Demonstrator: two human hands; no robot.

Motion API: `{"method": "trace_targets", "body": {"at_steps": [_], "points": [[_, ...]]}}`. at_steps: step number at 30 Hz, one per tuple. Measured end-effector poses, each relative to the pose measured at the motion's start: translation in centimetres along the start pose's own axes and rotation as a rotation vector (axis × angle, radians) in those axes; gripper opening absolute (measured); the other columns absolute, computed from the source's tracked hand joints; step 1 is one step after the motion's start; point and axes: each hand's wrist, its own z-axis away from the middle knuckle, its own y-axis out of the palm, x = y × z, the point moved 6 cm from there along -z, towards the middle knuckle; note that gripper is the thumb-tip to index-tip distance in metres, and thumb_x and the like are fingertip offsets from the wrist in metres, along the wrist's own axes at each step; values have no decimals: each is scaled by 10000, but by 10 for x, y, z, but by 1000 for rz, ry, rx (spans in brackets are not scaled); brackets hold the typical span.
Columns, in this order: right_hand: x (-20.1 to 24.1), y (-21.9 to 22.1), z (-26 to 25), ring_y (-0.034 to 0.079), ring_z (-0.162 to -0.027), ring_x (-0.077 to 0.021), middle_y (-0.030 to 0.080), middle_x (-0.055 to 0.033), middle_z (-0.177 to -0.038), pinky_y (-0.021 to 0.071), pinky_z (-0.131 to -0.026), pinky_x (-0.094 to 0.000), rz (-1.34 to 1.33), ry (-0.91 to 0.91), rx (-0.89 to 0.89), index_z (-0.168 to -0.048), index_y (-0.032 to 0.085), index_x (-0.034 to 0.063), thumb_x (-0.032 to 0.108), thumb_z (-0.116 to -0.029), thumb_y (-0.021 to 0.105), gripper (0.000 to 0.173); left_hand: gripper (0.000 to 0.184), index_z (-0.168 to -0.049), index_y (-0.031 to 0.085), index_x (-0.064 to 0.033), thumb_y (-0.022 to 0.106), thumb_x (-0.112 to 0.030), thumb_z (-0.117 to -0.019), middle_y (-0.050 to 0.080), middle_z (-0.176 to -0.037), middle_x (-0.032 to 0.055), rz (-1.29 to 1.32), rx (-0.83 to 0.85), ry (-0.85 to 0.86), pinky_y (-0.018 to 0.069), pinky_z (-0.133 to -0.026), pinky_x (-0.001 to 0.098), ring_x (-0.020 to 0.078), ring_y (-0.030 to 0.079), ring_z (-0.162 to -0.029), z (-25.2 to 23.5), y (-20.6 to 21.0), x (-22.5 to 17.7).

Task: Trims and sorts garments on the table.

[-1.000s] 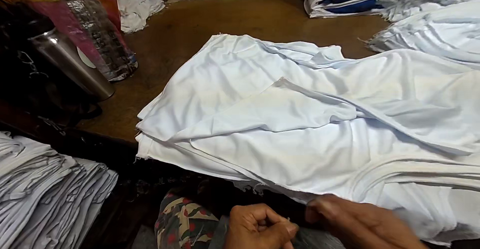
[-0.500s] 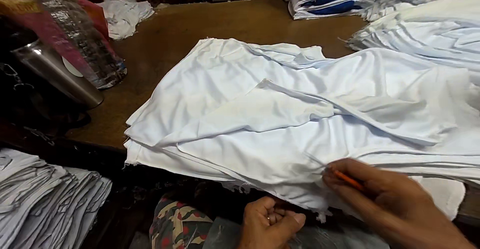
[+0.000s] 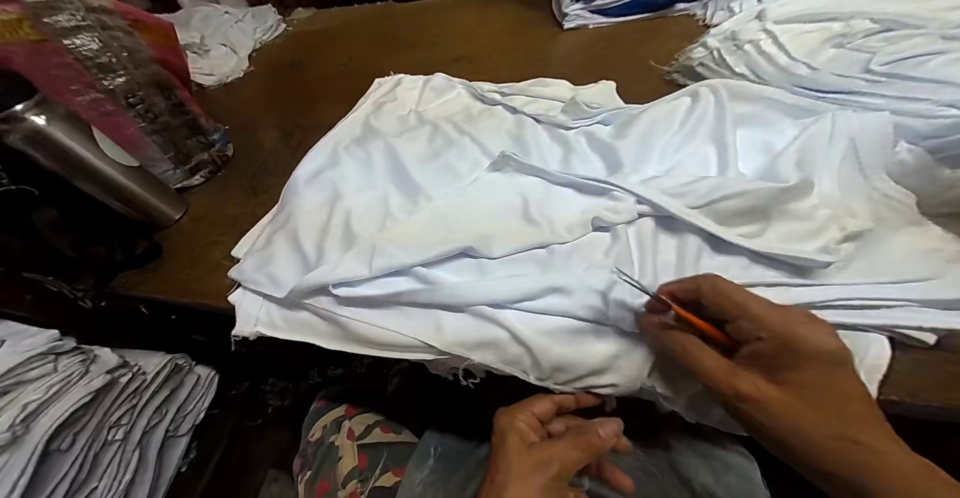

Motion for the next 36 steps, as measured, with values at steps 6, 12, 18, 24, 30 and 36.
{"method": "trace_targets", "body": {"at_steps": [6,12,18,24,30,36], "points": [[8,-12,49,558,-644,-15,643,-8,-802,472,-566,-199,-367,202,317,-1052,664,-3,143,-1008,615,160,143,-1006,678,22,718,-106,-959,706,-786,113,94,-192,-32,572,-447,318,177,686,-585,-16,5,4],[-4,-10,75,502,-599,1,583,50,-757,437,-544,-200,-524,344,437,-1097,666,3,217,-1073,526,257,143,-1057,721,32,669,-81,-986,750,-892,128,85,-51,-54,564,-471,285,154,695,-620,-18,16,8],[-14,-25,83,465,-568,-44,556,1,-697,415,-541,-256,-437,331,605,-1079,702,-57,230,-1109,384,429,96,-926,717,7,657,-47,-979,740,-806,77,45,62,-67,553,-494,242,96,680,-609,-7,16,11],[-17,-19,88,457,-567,-49,552,4,-680,400,-545,-270,-406,380,712,-1004,720,-37,211,-1087,428,392,120,-950,742,13,649,-55,-986,750,-837,79,5,120,-93,567,-538,239,88,682,-633,3,11,14],[-12,-1,87,409,-528,-33,502,43,-638,354,-507,-250,-506,376,748,-964,721,4,226,-1090,443,377,118,-948,742,17,648,-44,-983,748,-828,78,27,143,-114,570,-545,249,97,680,-633,5,10,16],[-7,3,82,418,-542,-15,522,45,-652,351,-516,-227,-485,356,742,-919,708,9,214,-1090,463,362,121,-927,741,13,650,-43,-981,743,-814,75,42,147,-124,566,-547,243,91,671,-623,5,9,18]]}}
